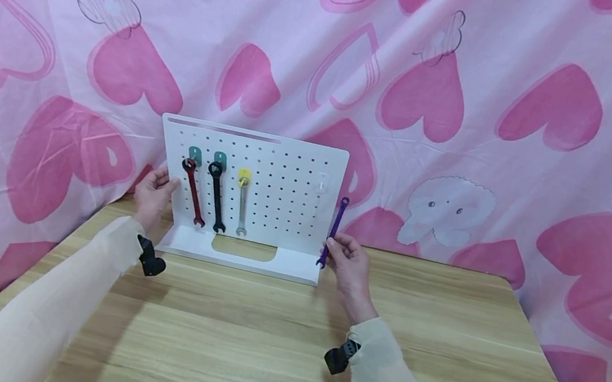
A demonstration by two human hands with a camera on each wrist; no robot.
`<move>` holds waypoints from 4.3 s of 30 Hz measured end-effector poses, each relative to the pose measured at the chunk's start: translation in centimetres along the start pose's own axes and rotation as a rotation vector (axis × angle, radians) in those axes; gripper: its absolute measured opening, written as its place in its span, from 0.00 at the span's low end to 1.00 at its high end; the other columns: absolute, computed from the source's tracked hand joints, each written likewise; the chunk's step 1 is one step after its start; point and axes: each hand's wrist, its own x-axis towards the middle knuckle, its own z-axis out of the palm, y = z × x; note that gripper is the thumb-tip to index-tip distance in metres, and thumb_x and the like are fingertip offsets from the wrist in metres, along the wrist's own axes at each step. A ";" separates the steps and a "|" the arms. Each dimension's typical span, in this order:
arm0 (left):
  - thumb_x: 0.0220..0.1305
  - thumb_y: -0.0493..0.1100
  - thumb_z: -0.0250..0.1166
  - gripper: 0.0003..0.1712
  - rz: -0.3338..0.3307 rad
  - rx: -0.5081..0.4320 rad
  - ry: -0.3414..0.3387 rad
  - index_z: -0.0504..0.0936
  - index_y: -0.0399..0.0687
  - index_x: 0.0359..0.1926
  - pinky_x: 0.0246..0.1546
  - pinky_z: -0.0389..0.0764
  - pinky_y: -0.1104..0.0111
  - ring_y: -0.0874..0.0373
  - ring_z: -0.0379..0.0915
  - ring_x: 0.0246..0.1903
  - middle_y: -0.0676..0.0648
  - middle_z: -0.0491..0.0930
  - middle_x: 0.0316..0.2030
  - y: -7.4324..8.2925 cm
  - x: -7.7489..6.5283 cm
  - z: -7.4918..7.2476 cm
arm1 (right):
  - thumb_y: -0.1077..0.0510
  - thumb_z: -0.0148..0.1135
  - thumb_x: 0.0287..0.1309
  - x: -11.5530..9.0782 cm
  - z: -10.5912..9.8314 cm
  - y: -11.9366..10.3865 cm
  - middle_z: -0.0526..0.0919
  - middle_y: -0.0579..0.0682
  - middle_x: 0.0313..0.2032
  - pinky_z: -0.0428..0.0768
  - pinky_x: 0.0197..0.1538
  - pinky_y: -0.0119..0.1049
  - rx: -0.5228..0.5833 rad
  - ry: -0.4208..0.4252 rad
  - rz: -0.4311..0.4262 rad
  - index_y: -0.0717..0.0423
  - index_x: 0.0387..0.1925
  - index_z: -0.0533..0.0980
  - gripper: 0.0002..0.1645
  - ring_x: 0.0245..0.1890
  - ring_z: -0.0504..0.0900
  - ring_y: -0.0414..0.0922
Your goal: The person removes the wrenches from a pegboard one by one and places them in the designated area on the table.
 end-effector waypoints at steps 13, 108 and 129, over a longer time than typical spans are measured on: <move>0.61 0.52 0.63 0.23 0.039 -0.002 0.009 0.74 0.59 0.57 0.61 0.69 0.65 0.57 0.68 0.56 0.51 0.73 0.57 -2.3 2.0 0.1 | 0.62 0.56 0.64 0.1 -1.4 0.5 0.81 0.41 0.30 0.80 0.39 0.26 -0.015 0.047 0.032 0.50 0.38 0.74 0.04 0.31 0.80 0.36; 0.63 0.51 0.61 0.23 -0.001 0.031 -0.009 0.73 0.57 0.59 0.63 0.67 0.64 0.56 0.67 0.58 0.50 0.72 0.60 -0.6 0.5 -0.1 | 0.61 0.54 0.65 1.6 -8.8 4.0 0.81 0.48 0.30 0.77 0.30 0.26 -0.514 0.018 0.249 0.70 0.49 0.72 0.16 0.27 0.77 0.35; 0.56 0.62 0.63 0.27 0.090 0.059 0.021 0.73 0.68 0.57 0.61 0.69 0.62 0.59 0.68 0.55 0.55 0.73 0.57 -6.8 6.5 0.0 | 0.63 0.55 0.64 1.9 -8.7 4.2 0.82 0.46 0.26 0.79 0.28 0.26 -0.545 0.021 0.232 0.73 0.47 0.72 0.16 0.24 0.78 0.34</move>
